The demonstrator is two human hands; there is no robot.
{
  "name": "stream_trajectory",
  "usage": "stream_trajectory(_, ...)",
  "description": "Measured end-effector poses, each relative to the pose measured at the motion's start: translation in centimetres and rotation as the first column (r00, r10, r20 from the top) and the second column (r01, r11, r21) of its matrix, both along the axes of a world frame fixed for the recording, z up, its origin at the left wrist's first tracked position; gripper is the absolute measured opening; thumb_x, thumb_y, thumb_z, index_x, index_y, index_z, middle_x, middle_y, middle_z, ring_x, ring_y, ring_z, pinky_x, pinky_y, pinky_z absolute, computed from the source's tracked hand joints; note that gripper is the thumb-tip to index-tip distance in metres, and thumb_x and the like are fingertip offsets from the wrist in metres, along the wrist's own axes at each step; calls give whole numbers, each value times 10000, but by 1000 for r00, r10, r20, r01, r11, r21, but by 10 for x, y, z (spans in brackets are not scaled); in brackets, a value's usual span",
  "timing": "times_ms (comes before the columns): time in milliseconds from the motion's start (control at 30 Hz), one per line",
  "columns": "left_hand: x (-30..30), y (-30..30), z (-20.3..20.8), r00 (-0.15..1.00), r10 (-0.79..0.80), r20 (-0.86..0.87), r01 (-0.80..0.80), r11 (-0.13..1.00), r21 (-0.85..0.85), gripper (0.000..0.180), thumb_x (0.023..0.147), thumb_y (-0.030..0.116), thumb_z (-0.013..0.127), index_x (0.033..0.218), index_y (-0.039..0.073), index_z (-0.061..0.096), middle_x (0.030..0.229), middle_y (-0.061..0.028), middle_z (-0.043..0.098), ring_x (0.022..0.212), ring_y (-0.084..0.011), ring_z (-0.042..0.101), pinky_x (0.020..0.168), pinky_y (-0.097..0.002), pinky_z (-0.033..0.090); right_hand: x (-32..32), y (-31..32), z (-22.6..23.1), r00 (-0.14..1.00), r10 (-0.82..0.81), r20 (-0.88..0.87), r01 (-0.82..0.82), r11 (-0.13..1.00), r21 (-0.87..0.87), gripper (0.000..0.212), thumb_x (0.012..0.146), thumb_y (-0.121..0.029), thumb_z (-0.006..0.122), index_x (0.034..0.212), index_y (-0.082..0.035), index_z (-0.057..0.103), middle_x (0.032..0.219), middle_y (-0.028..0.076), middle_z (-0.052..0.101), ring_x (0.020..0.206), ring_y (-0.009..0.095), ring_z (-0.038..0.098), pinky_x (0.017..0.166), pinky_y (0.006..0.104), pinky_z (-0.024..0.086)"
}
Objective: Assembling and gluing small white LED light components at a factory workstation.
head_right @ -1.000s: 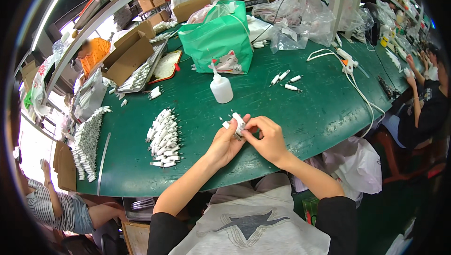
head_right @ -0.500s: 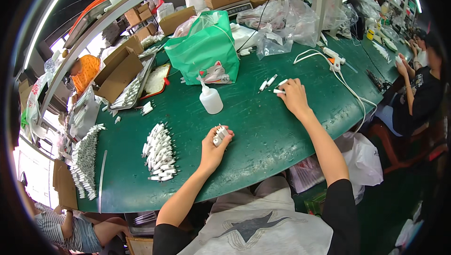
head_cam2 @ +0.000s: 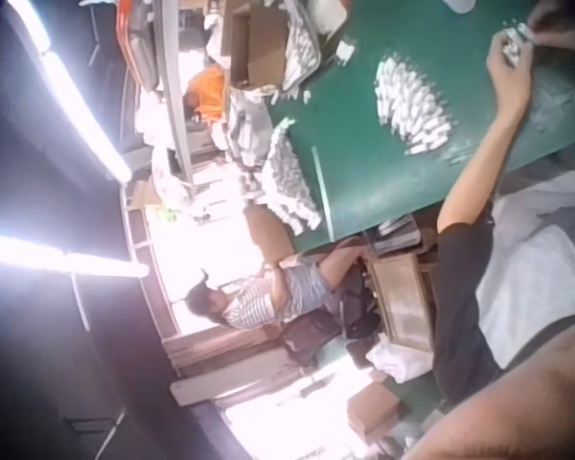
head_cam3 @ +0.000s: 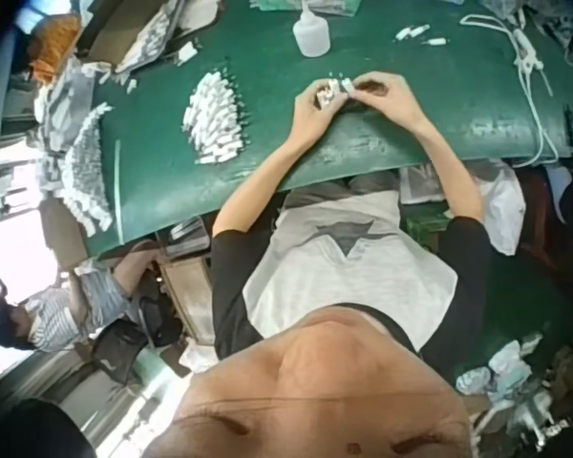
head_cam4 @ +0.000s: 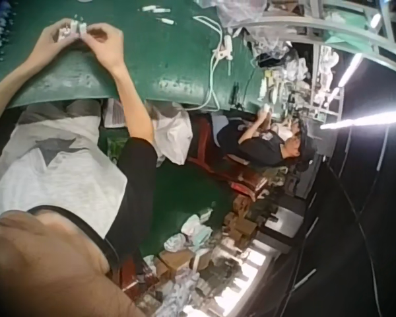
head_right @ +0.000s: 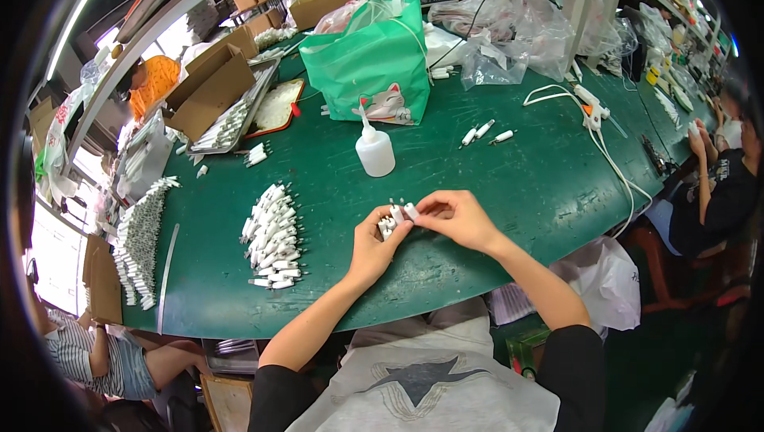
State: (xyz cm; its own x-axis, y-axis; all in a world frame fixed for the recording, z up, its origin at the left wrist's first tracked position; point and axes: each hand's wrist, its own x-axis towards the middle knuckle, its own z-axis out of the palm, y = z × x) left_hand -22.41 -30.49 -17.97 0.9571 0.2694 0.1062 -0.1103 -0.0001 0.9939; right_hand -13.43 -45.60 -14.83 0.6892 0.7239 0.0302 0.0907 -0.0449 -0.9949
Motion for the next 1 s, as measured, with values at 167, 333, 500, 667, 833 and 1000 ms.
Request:
stream_trajectory(167,-2,1,-2,994,-4,111,-11,991,137,242,778,96,648,977,5,545,907,-47,587,800,-92,524,710,-225,426,-9,5,-6,989,15,150,-15,1000,-4,155,790,-60,612,900,47,624,793,91,621,710,116,598,643,230,494)
stream_trajectory(333,-1,-2,0,995,-52,83,48,997,52,204,792,70,616,968,-1,540,967,-69,585,865,-110,531,747,-238,429,-5,1,-7,999,22,35,-21,999,-25,135,774,-64,620,876,24,637,831,81,637,656,124,603,597,243,495)
stream_trajectory(500,-2,-2,2,998,-4,61,6,999,-45,169,802,50,598,949,5,527,892,-60,615,809,-99,550,730,-223,434,63,-22,0,445,-299,844,598,801,-31,165,717,-72,621,881,-58,627,880,93,575,809,286,547,707,347,456)
stream_trajectory(667,-4,-4,5,975,-78,208,27,971,238,213,785,46,622,964,18,509,848,-81,623,779,-135,590,694,-249,461,121,-61,-13,235,-167,957,729,682,-60,265,686,-6,621,941,-78,614,1058,90,497,1012,295,450,812,362,411)
stream_trajectory(833,-6,-4,5,969,-186,162,140,956,259,430,771,71,641,1122,54,392,848,-88,630,783,-168,610,697,-265,468,131,-69,-11,341,-41,939,693,686,-222,175,659,-42,658,830,-49,624,984,76,535,1001,268,466,809,359,401)
stream_trajectory(1000,-7,-5,10,976,-193,99,154,938,310,433,761,61,650,1118,34,406,817,-64,637,749,-113,594,684,-248,464,125,-53,-1,452,-92,887,652,713,-258,178,689,-124,666,834,-39,606,757,80,602,845,246,559,717,350,443)
